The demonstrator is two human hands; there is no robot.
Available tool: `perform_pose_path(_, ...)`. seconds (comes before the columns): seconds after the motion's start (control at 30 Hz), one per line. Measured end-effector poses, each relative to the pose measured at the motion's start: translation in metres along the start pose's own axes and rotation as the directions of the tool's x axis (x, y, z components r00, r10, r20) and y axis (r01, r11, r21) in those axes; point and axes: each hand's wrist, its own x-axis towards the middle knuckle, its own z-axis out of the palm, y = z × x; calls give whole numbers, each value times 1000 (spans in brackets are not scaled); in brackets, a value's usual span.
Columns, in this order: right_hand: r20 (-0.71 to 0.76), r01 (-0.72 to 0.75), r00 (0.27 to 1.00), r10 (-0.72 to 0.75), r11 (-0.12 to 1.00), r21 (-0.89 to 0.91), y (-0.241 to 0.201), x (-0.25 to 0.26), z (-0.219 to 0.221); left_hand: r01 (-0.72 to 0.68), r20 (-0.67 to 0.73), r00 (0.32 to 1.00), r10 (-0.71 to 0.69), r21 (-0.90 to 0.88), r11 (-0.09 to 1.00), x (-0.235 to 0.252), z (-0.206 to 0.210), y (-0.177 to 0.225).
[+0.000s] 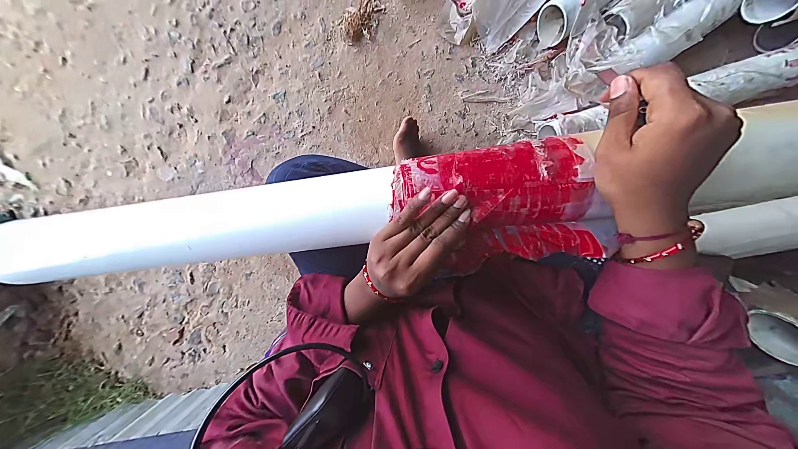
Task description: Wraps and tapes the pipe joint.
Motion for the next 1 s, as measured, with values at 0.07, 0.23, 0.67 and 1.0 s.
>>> perform_pose_path(0.07,45,10,999,-11,1000,23,0,0,-4,-64,61,996,70,-98,993,-1,-6,8)
perform_pose_path(0.23,92,-62,994,60,998,29,-2,13,2,-156,121,977,176,-158,975,5,-13,6)
perform_pose_path(0.67,-160,-7,987,23,995,98,-1,8,12,124,436,892,-119,17,992,79,39,23)
perform_pose_path(1.0,-96,5,995,6,993,120,-4,25,15,-33,230,973,21,48,998,67,53,17)
